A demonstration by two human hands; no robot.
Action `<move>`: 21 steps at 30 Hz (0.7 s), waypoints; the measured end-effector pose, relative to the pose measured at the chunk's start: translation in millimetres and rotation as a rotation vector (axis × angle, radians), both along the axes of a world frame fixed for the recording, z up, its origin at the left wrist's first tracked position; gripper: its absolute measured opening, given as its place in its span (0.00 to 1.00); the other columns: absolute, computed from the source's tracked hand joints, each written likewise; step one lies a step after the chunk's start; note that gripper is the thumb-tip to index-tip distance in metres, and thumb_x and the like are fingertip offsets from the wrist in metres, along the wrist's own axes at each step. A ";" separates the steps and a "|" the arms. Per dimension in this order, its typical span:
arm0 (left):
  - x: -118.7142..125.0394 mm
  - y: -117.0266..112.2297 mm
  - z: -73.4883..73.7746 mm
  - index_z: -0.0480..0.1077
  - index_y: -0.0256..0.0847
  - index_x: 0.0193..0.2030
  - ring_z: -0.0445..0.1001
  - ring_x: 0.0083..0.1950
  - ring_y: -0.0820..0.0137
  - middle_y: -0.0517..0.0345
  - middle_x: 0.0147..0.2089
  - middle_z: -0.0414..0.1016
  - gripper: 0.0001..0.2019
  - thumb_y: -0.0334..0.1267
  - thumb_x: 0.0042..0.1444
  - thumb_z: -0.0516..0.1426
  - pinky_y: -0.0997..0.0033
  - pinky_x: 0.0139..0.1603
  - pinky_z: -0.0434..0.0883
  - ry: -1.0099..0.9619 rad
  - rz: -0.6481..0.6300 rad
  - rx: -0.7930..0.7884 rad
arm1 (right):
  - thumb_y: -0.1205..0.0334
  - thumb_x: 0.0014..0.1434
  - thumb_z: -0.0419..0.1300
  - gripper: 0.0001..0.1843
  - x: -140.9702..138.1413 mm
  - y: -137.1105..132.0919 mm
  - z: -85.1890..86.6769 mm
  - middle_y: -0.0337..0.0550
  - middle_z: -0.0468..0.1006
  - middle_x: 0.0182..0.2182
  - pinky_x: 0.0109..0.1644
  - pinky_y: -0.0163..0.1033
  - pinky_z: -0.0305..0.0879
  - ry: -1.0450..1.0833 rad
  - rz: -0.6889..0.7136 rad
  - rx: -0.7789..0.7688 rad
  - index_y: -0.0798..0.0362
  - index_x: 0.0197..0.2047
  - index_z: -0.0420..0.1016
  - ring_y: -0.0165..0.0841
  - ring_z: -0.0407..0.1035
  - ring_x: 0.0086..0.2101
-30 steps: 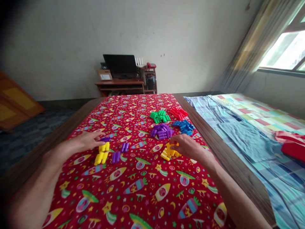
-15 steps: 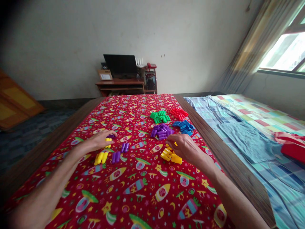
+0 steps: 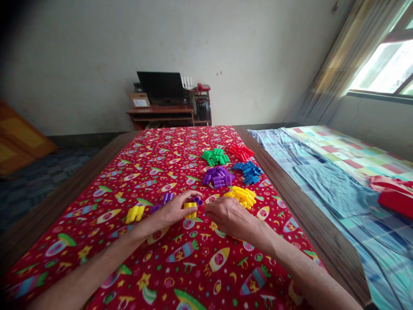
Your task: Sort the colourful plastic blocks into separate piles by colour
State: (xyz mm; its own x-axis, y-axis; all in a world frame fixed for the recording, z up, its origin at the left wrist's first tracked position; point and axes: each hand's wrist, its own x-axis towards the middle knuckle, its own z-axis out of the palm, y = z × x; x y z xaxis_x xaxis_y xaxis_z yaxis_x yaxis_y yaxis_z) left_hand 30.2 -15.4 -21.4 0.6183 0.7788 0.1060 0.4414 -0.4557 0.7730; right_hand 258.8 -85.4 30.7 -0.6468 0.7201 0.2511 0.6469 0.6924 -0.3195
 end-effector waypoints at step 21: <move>-71.7 18.3 15.4 0.71 0.45 0.54 0.65 0.65 0.56 0.50 0.62 0.70 0.17 0.39 0.57 0.56 0.57 0.67 0.60 0.476 0.093 0.332 | 0.65 0.65 0.55 0.07 15.3 9.9 11.7 0.49 0.77 0.42 0.44 0.41 0.67 -0.104 -0.114 0.176 0.54 0.45 0.72 0.36 0.70 0.41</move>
State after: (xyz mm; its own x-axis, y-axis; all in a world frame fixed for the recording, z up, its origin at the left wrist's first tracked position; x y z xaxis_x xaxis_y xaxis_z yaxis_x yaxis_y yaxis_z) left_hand -41.5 2.8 -6.0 0.5882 0.8047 0.0811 0.7549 -0.5822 0.3021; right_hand 274.1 -75.6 42.4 -0.5927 0.7410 0.3157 0.7472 0.6522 -0.1279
